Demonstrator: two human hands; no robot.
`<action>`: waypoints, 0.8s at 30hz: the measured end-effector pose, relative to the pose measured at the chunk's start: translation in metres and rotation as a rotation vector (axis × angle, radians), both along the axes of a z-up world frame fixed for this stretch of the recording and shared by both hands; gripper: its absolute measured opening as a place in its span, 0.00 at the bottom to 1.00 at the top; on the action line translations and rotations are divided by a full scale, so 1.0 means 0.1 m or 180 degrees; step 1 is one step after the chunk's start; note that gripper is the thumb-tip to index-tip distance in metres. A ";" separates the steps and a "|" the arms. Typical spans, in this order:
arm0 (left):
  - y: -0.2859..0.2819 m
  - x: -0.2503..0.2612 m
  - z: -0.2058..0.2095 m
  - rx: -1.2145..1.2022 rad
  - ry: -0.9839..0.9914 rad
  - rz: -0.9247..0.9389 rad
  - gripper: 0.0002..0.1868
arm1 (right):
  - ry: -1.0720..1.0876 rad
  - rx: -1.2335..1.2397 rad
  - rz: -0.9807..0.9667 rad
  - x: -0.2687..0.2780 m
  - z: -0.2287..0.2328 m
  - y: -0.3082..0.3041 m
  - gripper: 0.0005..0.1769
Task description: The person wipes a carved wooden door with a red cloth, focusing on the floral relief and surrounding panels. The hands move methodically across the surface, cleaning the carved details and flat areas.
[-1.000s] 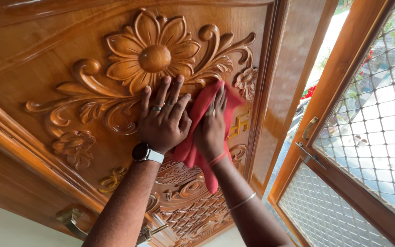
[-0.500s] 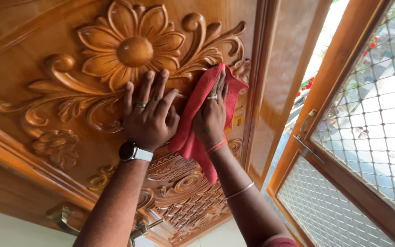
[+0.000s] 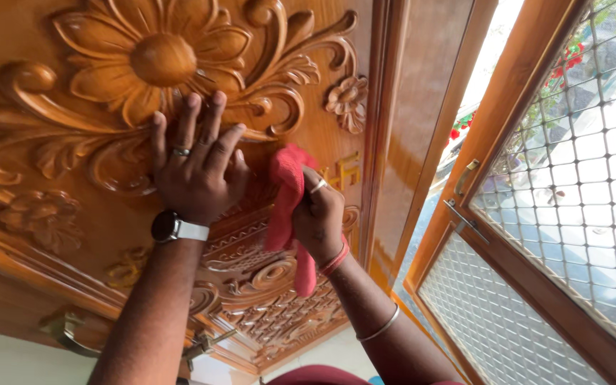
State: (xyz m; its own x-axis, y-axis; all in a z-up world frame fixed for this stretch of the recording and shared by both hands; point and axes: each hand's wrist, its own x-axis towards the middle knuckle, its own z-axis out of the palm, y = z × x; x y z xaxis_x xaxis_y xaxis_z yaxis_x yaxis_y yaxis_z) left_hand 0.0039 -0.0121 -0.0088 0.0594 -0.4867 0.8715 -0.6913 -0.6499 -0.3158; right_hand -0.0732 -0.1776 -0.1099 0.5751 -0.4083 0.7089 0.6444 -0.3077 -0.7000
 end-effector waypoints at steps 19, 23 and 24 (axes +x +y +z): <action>-0.84 -0.66 -0.54 -0.1020 0.2760 -0.1045 0.31 | 0.0064 0.2036 0.2172 0.07 0.07 -0.59 0.12; -0.86 -0.58 -0.66 -0.1858 0.3356 -0.1102 0.21 | -0.0151 -0.0591 -0.0042 -0.21 0.23 -0.60 0.20; -0.85 -0.55 -0.69 -0.2128 0.3699 -0.1160 0.19 | -0.0236 -0.0886 0.0009 -0.29 0.30 -0.59 0.29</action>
